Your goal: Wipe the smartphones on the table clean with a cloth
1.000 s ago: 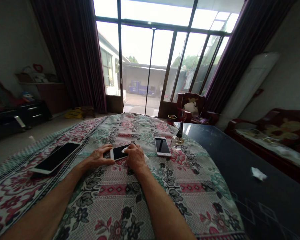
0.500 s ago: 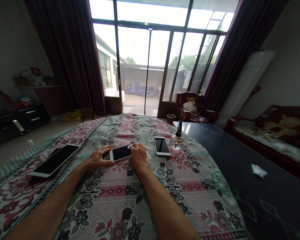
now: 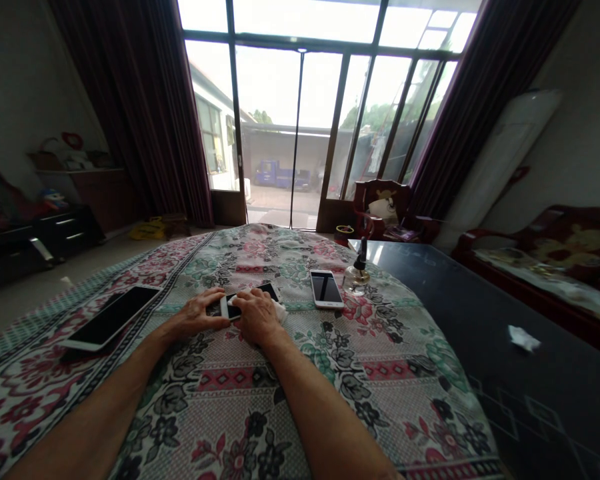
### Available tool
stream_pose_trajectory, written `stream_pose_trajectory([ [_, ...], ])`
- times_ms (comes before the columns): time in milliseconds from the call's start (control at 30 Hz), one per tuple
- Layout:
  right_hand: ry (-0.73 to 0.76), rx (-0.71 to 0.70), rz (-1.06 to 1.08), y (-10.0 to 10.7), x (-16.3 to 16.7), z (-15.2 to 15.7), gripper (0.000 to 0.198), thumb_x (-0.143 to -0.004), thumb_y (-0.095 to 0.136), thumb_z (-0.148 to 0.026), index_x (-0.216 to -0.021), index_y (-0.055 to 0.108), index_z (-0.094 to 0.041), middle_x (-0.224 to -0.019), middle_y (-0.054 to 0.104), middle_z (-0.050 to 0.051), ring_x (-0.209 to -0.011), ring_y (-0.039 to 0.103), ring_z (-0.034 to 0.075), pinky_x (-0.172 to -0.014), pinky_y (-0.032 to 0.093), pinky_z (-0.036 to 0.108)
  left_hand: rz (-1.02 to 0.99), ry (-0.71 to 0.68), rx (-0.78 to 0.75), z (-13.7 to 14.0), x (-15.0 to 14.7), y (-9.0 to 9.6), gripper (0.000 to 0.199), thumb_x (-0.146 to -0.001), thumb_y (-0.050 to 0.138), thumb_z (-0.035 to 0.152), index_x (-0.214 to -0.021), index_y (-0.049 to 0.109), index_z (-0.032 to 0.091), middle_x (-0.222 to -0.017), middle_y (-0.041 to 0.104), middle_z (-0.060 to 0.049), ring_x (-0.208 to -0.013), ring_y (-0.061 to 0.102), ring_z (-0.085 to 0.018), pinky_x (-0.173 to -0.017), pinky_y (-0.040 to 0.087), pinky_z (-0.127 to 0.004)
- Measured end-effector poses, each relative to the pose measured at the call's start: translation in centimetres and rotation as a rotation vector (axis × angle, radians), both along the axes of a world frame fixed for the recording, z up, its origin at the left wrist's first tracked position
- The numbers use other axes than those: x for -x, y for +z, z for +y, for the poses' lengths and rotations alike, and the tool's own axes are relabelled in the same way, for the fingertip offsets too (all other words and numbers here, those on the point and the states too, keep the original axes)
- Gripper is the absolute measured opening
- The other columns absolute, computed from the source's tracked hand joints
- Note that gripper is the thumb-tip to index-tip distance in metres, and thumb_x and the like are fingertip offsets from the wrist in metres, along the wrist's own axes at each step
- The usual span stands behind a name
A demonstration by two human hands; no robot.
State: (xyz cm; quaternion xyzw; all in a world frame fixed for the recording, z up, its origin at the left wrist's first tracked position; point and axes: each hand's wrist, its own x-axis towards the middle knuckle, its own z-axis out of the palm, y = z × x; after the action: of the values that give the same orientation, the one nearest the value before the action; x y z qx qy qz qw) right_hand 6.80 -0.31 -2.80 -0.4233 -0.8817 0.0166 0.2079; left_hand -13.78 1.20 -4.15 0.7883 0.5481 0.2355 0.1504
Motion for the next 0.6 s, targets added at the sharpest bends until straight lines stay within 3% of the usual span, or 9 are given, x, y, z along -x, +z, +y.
stream_pose_trajectory([
  [400,-0.463,0.005,0.227,-0.2,-1.9,1.6,0.037,-0.087,0.041,-0.006,-0.114,0.065,-0.015,-0.118,0.065,0.011,-0.109,0.054,0.022,-0.094,0.036,0.03,0.01,-0.013,-0.015,0.3,0.3,-0.4,0.072,-0.063,0.072,0.056,-0.122,0.062,0.018,-0.144,0.051,-0.015,-0.135,0.043,-0.035,-0.113,0.031,-0.045],
  [600,-0.43,0.021,0.194,0.1,-1.8,1.8,0.032,-0.083,0.045,-0.007,-0.103,0.069,-0.013,-0.115,0.066,0.012,-0.111,0.055,0.022,-0.097,0.036,0.029,0.006,-0.017,-0.009,0.3,0.2,-0.3,0.069,-0.062,0.073,0.055,-0.121,0.063,0.02,-0.144,0.051,-0.015,-0.135,0.043,-0.034,-0.113,0.03,-0.044],
])
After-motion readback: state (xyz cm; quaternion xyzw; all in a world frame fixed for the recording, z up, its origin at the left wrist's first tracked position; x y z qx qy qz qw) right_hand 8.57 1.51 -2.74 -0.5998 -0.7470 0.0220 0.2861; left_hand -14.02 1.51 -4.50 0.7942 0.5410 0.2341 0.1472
